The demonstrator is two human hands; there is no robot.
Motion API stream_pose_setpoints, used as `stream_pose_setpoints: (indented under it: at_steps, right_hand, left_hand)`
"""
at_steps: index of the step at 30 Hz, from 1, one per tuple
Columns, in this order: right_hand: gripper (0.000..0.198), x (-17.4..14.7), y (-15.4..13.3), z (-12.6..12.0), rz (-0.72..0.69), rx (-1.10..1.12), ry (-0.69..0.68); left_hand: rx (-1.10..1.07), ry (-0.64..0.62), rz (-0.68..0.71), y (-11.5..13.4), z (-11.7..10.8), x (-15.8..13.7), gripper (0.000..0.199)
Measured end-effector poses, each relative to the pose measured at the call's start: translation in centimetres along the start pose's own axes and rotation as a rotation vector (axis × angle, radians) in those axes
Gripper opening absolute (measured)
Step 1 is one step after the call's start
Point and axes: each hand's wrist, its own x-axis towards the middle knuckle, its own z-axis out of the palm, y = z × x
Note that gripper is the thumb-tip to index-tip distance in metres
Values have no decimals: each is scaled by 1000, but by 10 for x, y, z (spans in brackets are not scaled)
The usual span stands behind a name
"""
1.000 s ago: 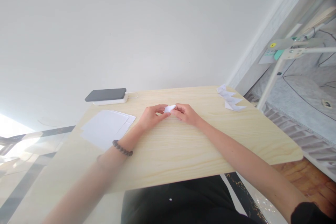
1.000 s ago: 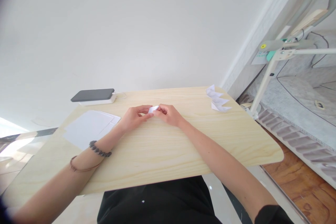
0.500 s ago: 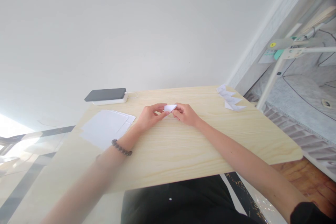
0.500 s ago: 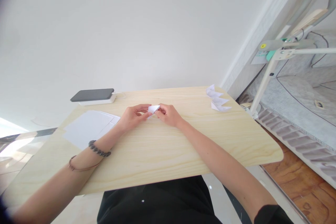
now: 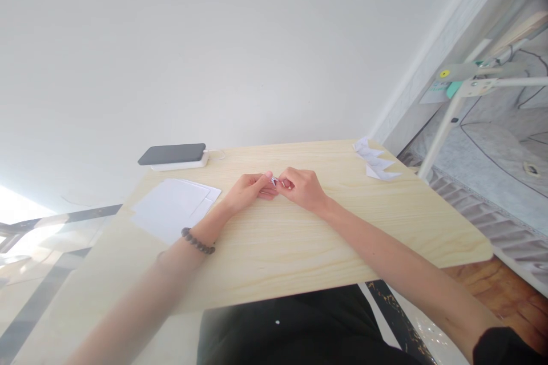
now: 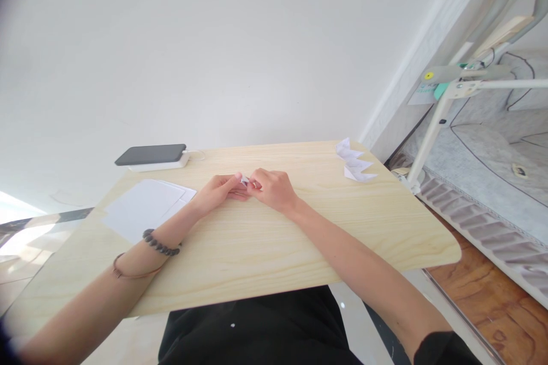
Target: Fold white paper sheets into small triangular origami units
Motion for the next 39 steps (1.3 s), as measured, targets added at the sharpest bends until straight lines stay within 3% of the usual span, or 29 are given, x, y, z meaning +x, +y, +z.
stream_pose_setpoints:
  at_steps: [8, 13, 27, 33, 39]
  right_hand:
    - [8, 0, 3, 2, -26, -135, -40]
    - [16, 2, 4, 3, -28, -181, -38]
    - [10, 4, 1, -8, -25, 25, -100]
    - [17, 3, 2, -7, 59, 98, -97]
    - [20, 4, 5, -2, -19, 189, -139]
  left_hand:
    - [-40, -18, -3, 2, 0, 2, 40]
    - [-13, -13, 26, -1, -1, 3, 34]
    - [-50, 204, 137, -6, -4, 7, 40]
    - [50, 188, 173, -7, -7, 8, 38]
    - [145, 221, 186, -8, -7, 8, 35]
